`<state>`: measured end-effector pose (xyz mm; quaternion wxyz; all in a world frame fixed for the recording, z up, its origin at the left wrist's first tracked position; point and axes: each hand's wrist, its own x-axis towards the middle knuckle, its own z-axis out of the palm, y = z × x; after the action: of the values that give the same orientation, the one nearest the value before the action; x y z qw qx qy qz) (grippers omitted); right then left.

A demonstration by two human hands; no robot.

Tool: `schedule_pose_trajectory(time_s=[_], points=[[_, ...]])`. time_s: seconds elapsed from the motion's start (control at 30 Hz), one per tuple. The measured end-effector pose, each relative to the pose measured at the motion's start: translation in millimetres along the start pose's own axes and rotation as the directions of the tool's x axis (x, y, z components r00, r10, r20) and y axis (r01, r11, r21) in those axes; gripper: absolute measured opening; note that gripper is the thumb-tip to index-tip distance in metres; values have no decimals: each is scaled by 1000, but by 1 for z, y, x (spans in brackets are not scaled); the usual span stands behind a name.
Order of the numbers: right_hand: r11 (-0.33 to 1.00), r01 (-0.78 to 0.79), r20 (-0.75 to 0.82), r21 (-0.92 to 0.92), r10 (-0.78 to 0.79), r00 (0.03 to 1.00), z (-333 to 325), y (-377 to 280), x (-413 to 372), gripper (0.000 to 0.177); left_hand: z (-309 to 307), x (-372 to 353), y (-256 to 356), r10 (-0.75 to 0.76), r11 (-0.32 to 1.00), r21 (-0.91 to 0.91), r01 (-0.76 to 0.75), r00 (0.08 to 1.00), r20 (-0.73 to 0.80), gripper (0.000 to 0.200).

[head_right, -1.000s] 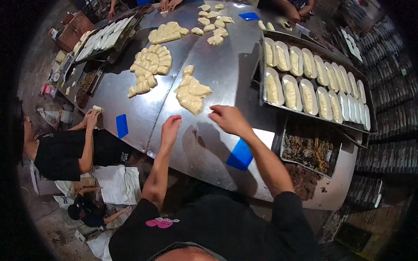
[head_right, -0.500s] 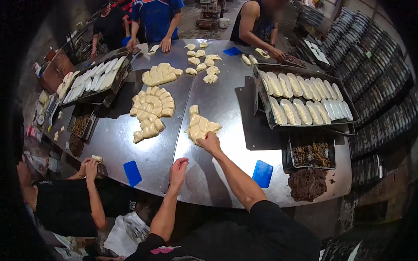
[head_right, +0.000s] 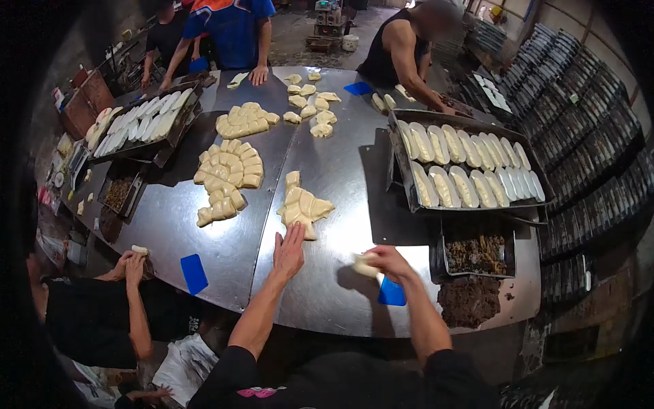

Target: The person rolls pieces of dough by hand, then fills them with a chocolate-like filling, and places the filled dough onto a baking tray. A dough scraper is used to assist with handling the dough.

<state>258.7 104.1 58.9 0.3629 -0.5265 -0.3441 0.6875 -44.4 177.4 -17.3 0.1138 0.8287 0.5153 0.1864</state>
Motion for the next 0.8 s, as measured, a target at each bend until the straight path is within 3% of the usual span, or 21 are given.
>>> schedule_pose_trajectory(time_s=[0.03, 0.1, 0.17, 0.2, 0.23, 0.3, 0.37, 0.4, 0.43, 0.5, 0.53, 0.57, 0.6, 0.63, 0.7, 0.77, 0.8], points=[[998, -5, -115, 67, 13, 993, -12, -11, -40, 20, -1, -2, 0, -37, 999, 4, 37, 999, -15, 57], [958, -43, -308, -282, -48, 950, -27, -32, -101, 21, -16, -2, 17, -70, 997, 36, 70, 997, 20, 57], [925, -90, -330, -369, -39, 943, -31, -25, -122, 24, -39, 0, 60, -117, 987, -57, 147, 925, 362, 57], [772, -149, -330, -618, -83, 940, -14, -32, -122, 27, -21, -11, 77, 26, 937, -342, 66, 966, 258, 56], [665, 0, -237, -747, -267, 934, 1, -24, -118, 28, -3, -24, 94, 137, 808, -588, -45, 984, 112, 57], [845, 254, -131, -471, -352, 927, 42, -8, -96, 27, -13, -38, 131, 165, 480, -868, 131, 958, 235, 50], [683, 368, -99, -631, -541, 835, 97, -32, -95, 26, -34, -40, 134, 252, 59, -932, 357, 898, 360, 41], [580, 243, -160, -778, -555, 816, 119, -50, -102, 25, -68, -41, 139, 113, -46, -945, 325, 941, 318, 32], [413, 386, -80, -825, -762, 643, 128, -53, -97, 26, -72, -39, 127, 116, -22, -966, 259, 960, 255, 29], [417, 351, -177, -839, -818, 548, 143, -60, -89, 27, -92, -37, 120, 24, -119, -976, 183, 983, 181, 29], [676, 430, -261, -599, -672, 693, 143, -57, -80, 27, -94, -36, 115, -1, -103, -981, 164, 986, 165, 30], [861, 421, -271, -287, -494, 826, 142, -47, -71, 28, -109, -35, 118, -20, -175, -973, 148, 988, 154, 31], [852, 488, -262, -191, -524, 811, 151, -42, -64, 27, -122, -35, 121, -140, -45, -989, 138, 980, 143, 28], [818, 528, -284, -227, -574, 768, 163, -38, -60, 27, -130, -36, 122, -253, 87, -986, 142, 960, 116, 25], [801, 597, -442, -37, -549, 709, 211, -41, -62, 20, -115, -36, 121, -310, 622, -776, -102, 878, -364, 23], [741, 646, -568, -181, -615, 547, 234, -37, -60, 18, -115, -37, 124, -307, 608, -773, -178, 846, -436, 25], [740, 665, -590, -107, -585, 556, 228, -34, -51, 26, -109, -36, 117, -191, 699, -658, -281, 813, -550, 24]])
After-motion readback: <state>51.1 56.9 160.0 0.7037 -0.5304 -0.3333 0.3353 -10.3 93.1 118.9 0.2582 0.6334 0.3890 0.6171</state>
